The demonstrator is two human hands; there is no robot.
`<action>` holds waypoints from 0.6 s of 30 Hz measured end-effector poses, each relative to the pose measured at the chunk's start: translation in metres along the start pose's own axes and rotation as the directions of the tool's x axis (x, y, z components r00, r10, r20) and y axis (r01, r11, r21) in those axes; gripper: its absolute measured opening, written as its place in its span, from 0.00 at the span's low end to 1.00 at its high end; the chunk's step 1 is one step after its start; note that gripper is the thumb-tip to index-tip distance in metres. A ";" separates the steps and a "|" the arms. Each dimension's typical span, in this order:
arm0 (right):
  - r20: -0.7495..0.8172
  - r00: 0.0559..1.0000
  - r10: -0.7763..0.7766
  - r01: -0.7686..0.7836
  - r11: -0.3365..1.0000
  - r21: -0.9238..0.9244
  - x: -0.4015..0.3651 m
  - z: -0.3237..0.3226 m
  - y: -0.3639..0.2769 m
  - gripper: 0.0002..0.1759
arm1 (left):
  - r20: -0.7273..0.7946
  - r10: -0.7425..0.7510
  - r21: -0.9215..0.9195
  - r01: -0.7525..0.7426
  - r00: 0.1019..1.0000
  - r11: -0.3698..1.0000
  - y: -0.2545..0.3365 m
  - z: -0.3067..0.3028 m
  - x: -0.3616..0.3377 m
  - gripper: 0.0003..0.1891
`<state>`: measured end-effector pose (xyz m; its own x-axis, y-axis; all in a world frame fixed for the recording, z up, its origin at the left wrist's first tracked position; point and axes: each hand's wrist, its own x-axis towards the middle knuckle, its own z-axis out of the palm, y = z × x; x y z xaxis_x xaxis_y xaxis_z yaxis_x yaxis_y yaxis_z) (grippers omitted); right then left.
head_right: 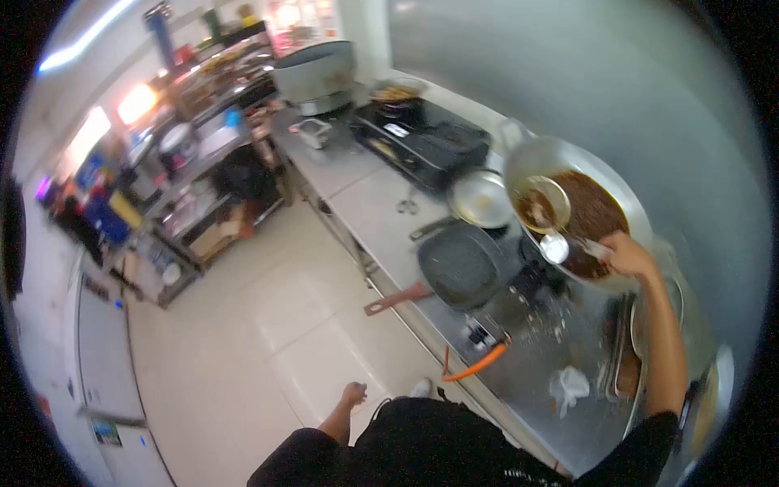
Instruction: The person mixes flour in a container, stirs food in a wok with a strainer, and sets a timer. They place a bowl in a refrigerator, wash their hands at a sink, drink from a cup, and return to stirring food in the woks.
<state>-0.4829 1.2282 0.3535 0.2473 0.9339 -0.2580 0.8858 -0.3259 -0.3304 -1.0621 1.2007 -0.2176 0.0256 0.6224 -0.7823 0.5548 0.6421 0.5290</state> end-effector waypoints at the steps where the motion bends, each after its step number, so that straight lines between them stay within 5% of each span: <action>1: -0.006 0.999 -0.031 0.031 1.000 0.000 -0.002 0.002 0.008 0.06 | 0.016 0.013 0.011 -0.013 1.000 1.000 0.012 0.003 0.004 0.17; 2: -0.018 0.991 -0.132 0.132 0.991 0.006 0.000 0.007 0.028 0.06 | 0.039 0.029 0.030 -0.030 0.999 0.999 0.023 0.008 0.007 0.17; 8: -0.115 0.988 0.104 -0.101 0.994 0.039 -0.041 0.001 0.025 0.10 | 0.173 0.156 -0.030 -0.153 0.973 0.988 0.090 0.032 0.015 0.18; 10: -0.303 0.952 -0.040 0.014 0.996 -0.089 -0.038 0.007 0.056 0.10 | 0.207 0.188 -0.028 -0.187 0.960 0.982 0.101 0.031 0.009 0.16; 12: -0.474 0.881 -0.001 -0.069 0.989 -0.130 -0.036 0.006 0.071 0.11 | 0.234 0.198 -0.013 -0.201 0.952 0.979 0.101 0.027 0.018 0.16; 14: -0.426 0.879 0.215 -0.324 0.925 -0.201 -0.043 -0.023 0.047 0.12 | 0.257 0.148 -0.021 -0.147 0.955 0.989 0.095 0.017 0.022 0.16; 18: -0.578 0.779 0.244 -0.517 0.772 -0.370 -0.028 -0.040 0.077 0.10 | 0.235 0.004 -0.019 0.001 0.972 1.000 0.070 -0.004 0.030 0.18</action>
<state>-0.4054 1.1831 0.3716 0.6357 0.7326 0.2430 0.7015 -0.6798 0.2142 -1.0259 1.2660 -0.2023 0.2221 0.5024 -0.8357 0.5385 0.6513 0.5346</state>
